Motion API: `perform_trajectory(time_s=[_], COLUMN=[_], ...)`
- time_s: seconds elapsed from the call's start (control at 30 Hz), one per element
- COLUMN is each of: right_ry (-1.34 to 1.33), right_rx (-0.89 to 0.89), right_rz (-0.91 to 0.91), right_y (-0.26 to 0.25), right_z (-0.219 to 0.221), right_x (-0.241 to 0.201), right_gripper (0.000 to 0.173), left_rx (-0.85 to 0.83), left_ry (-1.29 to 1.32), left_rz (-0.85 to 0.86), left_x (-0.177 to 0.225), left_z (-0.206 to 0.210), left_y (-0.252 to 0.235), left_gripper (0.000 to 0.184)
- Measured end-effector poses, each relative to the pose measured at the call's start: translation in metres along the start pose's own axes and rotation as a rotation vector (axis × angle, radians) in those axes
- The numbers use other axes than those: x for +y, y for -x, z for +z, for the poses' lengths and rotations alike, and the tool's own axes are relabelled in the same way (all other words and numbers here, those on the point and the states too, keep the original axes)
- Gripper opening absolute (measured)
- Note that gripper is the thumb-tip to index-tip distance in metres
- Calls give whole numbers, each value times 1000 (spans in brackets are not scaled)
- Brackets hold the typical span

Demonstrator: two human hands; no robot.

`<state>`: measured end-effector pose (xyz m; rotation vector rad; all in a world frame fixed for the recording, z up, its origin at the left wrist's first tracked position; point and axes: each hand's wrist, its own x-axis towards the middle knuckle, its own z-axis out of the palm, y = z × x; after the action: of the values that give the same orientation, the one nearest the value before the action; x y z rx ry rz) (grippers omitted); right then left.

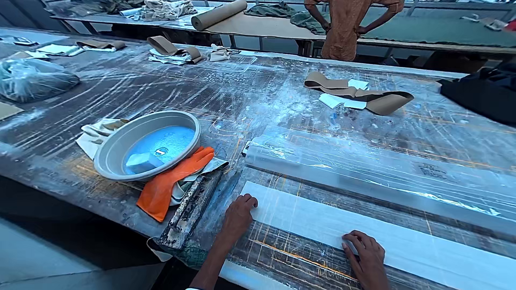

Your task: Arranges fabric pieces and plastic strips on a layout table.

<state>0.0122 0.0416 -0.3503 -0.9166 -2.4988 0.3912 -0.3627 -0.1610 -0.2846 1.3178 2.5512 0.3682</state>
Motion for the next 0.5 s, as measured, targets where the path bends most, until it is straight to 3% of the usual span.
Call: perform_trajectory(time_s=[0.07,0.13,0.2,0.27,0.4,0.5], right_ry=[-2,-3,10,16,20,17], right_rx=[2,1,-5,-11,-20,-25], right_rz=[-3,-2,2,7,8,11], right_y=[1,-2,-2,-1,0,-1], right_z=[-1,0,1,1,1,1], right_x=[0,-1,-1,0,1,1], right_gripper=[35,36,35,34,34,33], left_rx=[-132,-165,-5,67,108,195], left_ry=[-89,-157,-113,-55,-58,-54], left_rz=[-151,-300,-255,-136,-296,-211], left_x=[5,11,13,13,10,9], left_z=[-5,-15,-9,2,-1,2], left_y=[-1,-4,-5,-11,-26,-31], left_gripper=[19,22,20,33,32,31])
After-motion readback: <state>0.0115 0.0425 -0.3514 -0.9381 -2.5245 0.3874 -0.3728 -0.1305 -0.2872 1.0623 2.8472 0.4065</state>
